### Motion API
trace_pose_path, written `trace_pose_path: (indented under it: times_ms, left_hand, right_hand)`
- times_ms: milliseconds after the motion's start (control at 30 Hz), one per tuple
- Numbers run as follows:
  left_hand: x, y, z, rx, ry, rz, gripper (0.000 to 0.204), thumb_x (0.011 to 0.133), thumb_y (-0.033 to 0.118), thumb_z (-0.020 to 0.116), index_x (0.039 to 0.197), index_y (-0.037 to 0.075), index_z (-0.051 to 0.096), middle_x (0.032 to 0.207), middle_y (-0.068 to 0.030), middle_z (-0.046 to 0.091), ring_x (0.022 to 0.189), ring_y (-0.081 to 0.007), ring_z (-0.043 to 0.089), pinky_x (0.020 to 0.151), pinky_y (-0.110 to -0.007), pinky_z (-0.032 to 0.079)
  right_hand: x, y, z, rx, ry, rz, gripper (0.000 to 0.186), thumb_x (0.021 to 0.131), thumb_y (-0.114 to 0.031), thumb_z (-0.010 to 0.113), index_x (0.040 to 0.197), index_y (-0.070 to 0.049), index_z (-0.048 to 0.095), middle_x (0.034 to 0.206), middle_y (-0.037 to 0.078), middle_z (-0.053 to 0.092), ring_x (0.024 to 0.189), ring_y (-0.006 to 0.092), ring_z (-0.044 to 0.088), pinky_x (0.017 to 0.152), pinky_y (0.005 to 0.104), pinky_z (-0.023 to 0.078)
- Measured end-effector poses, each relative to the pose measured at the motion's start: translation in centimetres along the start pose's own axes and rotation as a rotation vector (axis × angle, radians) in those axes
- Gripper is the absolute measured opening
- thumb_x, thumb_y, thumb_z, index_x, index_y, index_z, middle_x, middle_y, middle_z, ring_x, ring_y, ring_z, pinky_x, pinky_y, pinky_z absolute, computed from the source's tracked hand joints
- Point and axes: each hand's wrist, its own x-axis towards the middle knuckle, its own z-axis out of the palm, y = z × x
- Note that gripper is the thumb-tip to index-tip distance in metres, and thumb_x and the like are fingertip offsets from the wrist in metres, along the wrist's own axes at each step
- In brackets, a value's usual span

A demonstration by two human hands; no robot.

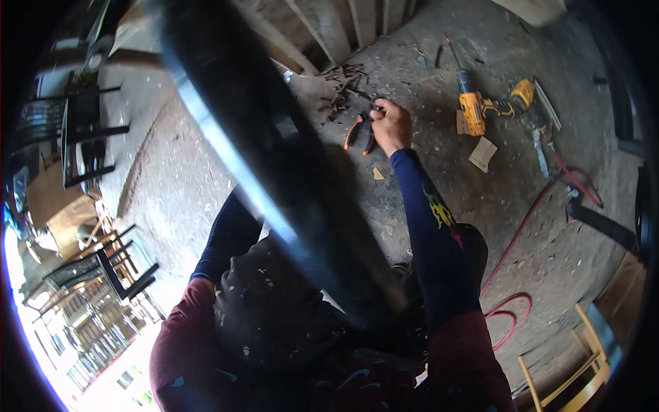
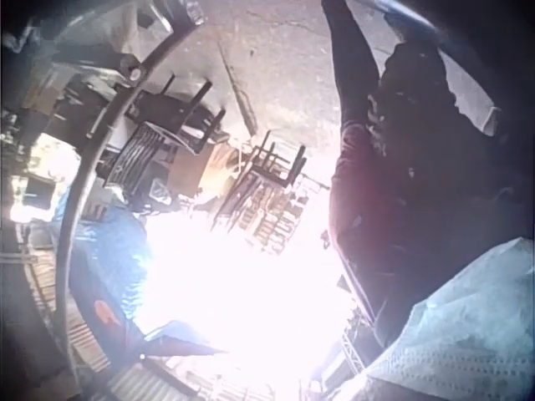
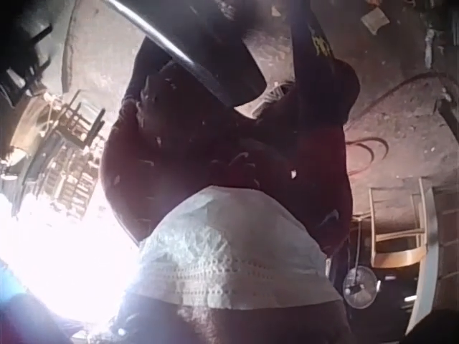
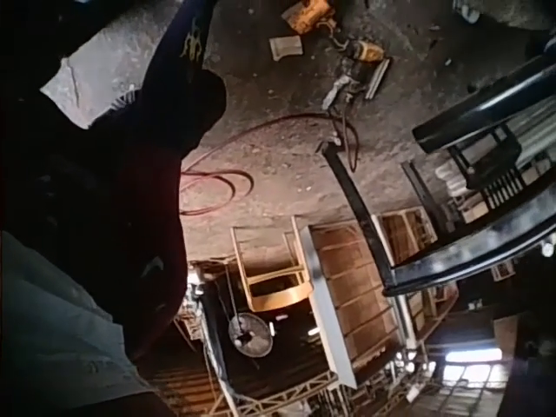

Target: Repairing a wooden furniture frame by applying adhesive and handling components.

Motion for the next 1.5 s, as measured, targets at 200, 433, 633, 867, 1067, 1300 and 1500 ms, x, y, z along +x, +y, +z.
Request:
trace_pose_path:
  times_ms: [200, 433, 633, 867, 1067, 1300, 1500]
  left_hand:
    - [-0.7, -2.7, -0.7, -0.057, 0.159, 0.157, 0.033, 0.075, 0.012, 0.080, 0.106, 0.000, 0.074, 0.098, -0.0141, 0.076, 0.091, -0.0236, 0.074, 0.085, -0.033, 0.058]
    - [-6.4, -2.6, -0.7, 0.407, 0.035, 0.435, 0.050, 0.079, 0.003, 0.068, 0.128, 0.008, 0.064, 0.138, -0.0134, 0.061, 0.122, -0.0354, 0.061, 0.103, -0.039, 0.051]
    - [-6.6, -3.2, -1.3, 0.501, -0.034, 0.528, 0.053, 0.080, -0.002, 0.065, 0.132, 0.007, 0.061, 0.141, -0.0128, 0.058, 0.127, -0.0353, 0.057, 0.107, -0.041, 0.048]
    - [-5.0, -3.1, -2.0, 0.606, 0.001, 0.577, 0.044, 0.082, 0.006, 0.071, 0.126, 0.008, 0.065, 0.130, -0.0121, 0.065, 0.119, -0.0333, 0.059, 0.101, -0.040, 0.051]
    - [-4.4, -2.2, -1.2, 0.701, 0.024, 0.606, 0.038, 0.082, 0.006, 0.070, 0.120, 0.009, 0.069, 0.121, -0.0117, 0.067, 0.113, -0.0325, 0.060, 0.098, -0.041, 0.050]
    - [-3.2, -3.5, -1.3, 0.673, 0.151, 0.591, 0.034, 0.081, 0.004, 0.067, 0.114, 0.008, 0.071, 0.114, -0.0131, 0.068, 0.108, -0.0334, 0.061, 0.095, -0.041, 0.051]
    - [-3.3, -2.7, -2.9, 0.647, 0.221, 0.547, 0.033, 0.081, 0.010, 0.068, 0.114, 0.010, 0.071, 0.113, -0.0122, 0.069, 0.106, -0.0333, 0.061, 0.094, -0.041, 0.051]
  right_hand:
    - [-2.4, -4.8, 8.1, 0.196, -0.243, -0.151, 0.023, 0.087, -0.015, 0.073, 0.108, -0.007, 0.072, 0.100, 0.018, 0.072, 0.094, 0.0357, 0.068, 0.080, 0.0400, 0.053]
    - [2.0, -3.4, 4.5, -0.689, -0.053, -0.305, 0.020, 0.086, -0.016, 0.070, 0.104, -0.007, 0.071, 0.107, 0.018, 0.064, 0.101, 0.0369, 0.066, 0.083, 0.0458, 0.053]
    - [5.6, 0.2, 1.8, -0.703, -0.275, -0.381, 0.015, 0.083, -0.008, 0.071, 0.097, -0.001, 0.073, 0.105, 0.017, 0.067, 0.098, 0.0332, 0.068, 0.084, 0.0415, 0.054]
    - [4.8, -0.7, -0.8, -0.032, -0.294, -0.253, 0.022, 0.087, -0.006, 0.072, 0.105, 0.006, 0.072, 0.099, 0.014, 0.071, 0.081, 0.0254, 0.069, 0.077, 0.0311, 0.054]
    - [3.5, -3.9, -1.8, 0.151, -0.354, -0.167, 0.022, 0.091, -0.005, 0.070, 0.110, 0.007, 0.070, 0.099, 0.007, 0.071, 0.075, 0.0130, 0.065, 0.069, 0.0262, 0.053]
    - [3.0, -4.1, -1.9, 0.243, -0.381, -0.165, 0.024, 0.093, -0.004, 0.069, 0.112, 0.009, 0.068, 0.099, 0.009, 0.071, 0.076, 0.0152, 0.066, 0.070, 0.0256, 0.054]
    - [2.9, -4.4, -1.6, 0.716, -0.533, 0.171, 0.021, 0.096, -0.007, 0.068, 0.112, 0.006, 0.066, 0.093, 0.010, 0.070, 0.078, 0.0178, 0.069, 0.069, 0.0293, 0.057]
